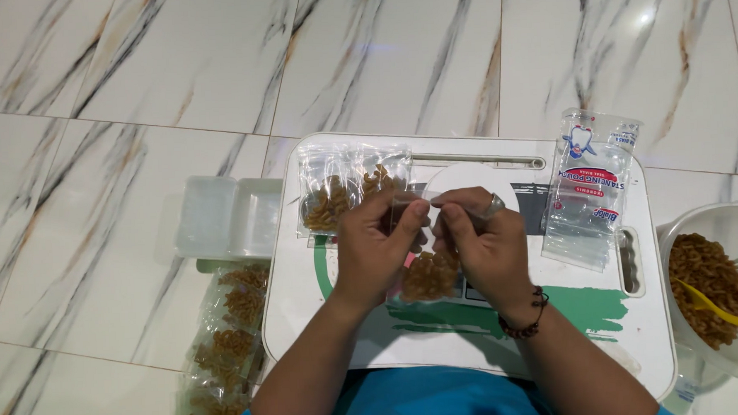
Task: Portioning food pellets into small plastic bags using a scoop and a digital scale for precise measurement.
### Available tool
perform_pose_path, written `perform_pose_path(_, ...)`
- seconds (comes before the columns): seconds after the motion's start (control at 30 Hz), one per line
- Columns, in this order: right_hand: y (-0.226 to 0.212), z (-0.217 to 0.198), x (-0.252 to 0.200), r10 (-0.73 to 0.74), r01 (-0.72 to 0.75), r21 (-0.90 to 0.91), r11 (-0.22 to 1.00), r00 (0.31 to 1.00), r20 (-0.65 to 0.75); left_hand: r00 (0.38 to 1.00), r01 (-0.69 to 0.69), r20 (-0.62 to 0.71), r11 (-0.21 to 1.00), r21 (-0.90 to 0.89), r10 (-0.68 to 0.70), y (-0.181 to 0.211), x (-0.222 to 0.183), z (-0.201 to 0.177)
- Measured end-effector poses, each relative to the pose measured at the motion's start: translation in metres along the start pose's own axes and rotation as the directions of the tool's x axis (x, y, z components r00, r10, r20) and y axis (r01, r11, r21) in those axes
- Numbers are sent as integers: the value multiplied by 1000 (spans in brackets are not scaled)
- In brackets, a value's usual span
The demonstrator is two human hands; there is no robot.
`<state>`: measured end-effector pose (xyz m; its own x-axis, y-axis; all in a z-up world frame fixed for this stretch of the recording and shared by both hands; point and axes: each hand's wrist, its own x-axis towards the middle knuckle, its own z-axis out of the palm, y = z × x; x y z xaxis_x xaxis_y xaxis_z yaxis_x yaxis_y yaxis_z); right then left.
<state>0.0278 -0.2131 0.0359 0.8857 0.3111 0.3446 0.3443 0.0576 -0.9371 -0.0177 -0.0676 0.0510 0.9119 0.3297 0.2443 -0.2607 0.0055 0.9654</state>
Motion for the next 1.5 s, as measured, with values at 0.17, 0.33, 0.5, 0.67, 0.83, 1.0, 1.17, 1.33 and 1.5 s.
perform_pose_path(0.17,-7,0,4,-240,232,-174,957,970,-26,991,-134,-4,987,87,135,4,0,-3)
perform_pose_path(0.33,3,0,-3,-220,218,-107,970,976,-7,1000,-4,26,995,-104,7,-4,-5,-10)
perform_pose_path(0.5,10,2,-14,-4,2,103,995,1000,19,981,129,171,971,-199,-96,-18,-3,-32)
perform_pose_path(0.67,8,0,-14,34,-33,104,994,999,-7,994,29,107,996,-84,-20,-12,-2,-37)
perform_pose_path(0.83,-4,4,-14,75,-67,67,996,990,-118,975,-155,-96,920,359,202,-1,-11,-15)
perform_pose_path(1.0,-26,9,-20,-28,31,-43,999,998,55,945,-320,4,920,225,328,-7,-33,8)
perform_pose_path(1.17,-17,-3,-15,-136,123,-191,974,989,-57,996,86,-11,991,-105,-88,-7,-37,2)
perform_pose_path(1.33,-12,-15,-4,-6,-17,-226,974,995,-100,991,122,-56,993,0,-121,16,-30,4)
perform_pose_path(1.5,3,-10,-12,49,-49,-14,999,999,-4,985,93,-145,996,-16,-94,18,-28,8)
